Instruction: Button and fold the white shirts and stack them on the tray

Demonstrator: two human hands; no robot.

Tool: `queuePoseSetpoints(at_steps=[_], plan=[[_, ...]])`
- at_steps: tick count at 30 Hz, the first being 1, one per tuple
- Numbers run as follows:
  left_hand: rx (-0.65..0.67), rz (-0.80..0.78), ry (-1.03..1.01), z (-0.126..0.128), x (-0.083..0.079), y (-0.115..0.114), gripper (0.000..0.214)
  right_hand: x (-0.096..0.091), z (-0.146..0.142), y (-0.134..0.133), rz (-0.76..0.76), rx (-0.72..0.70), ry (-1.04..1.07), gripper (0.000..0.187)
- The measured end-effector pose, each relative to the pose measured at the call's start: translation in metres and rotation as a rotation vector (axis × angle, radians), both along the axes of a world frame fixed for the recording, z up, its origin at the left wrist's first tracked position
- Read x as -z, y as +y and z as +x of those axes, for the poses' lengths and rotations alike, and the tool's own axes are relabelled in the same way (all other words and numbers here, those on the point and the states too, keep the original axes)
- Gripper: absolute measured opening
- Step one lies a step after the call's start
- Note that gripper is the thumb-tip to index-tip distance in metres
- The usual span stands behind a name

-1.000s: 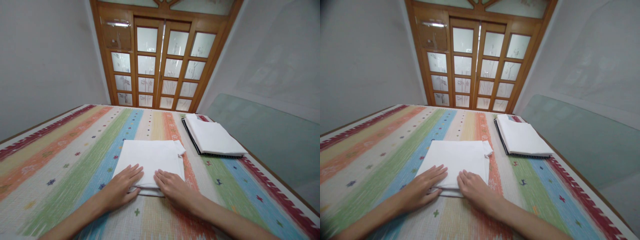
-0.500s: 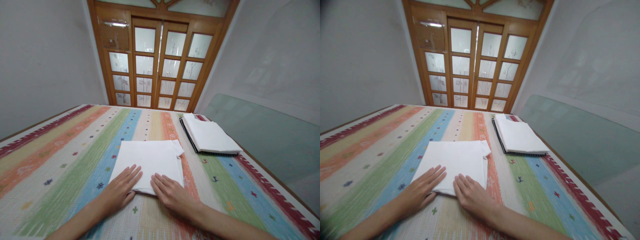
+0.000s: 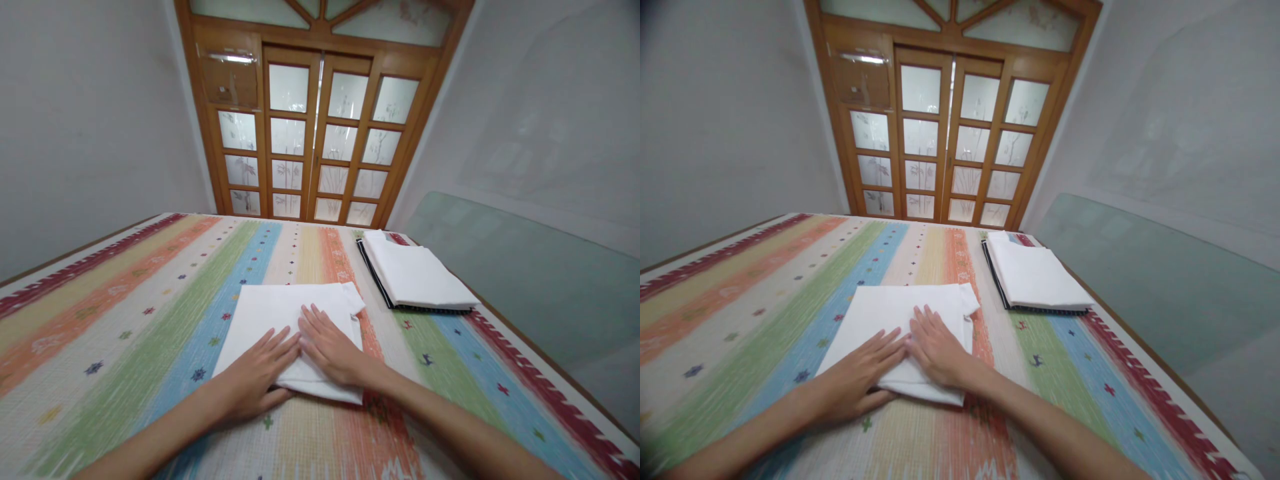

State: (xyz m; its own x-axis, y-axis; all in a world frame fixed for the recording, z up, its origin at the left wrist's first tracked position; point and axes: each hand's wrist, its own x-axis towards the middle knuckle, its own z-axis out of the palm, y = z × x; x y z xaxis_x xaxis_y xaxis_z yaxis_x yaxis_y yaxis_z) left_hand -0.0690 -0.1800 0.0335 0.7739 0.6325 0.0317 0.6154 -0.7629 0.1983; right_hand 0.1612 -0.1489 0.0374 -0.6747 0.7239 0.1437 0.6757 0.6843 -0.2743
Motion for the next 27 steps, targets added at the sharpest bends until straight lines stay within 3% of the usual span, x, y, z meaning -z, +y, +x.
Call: queuePoseSetpoints(at_steps=[8, 17, 23, 27], plan=[[0.046, -0.017, -0.013, 0.005, 0.003, 0.002, 0.062, 0.011, 0.005, 0.081, 0.062, 0.070, -0.140, 0.057], [0.003, 0.042, 0.052, 0.010, 0.006, 0.004, 0.082, 0.017, 0.004, 0.105, 0.056, 0.120, -0.185, 0.058], [0.003, 0.100, 0.087, 0.013, 0.012, 0.014, 0.075, 0.021, 0.002, 0.123, 0.083, 0.166, -0.170, 0.057], [-0.021, 0.047, 0.080, 0.011, 0.016, 0.014, 0.083, 0.023, 0.002, 0.130, 0.111, 0.154, -0.159, 0.055]])
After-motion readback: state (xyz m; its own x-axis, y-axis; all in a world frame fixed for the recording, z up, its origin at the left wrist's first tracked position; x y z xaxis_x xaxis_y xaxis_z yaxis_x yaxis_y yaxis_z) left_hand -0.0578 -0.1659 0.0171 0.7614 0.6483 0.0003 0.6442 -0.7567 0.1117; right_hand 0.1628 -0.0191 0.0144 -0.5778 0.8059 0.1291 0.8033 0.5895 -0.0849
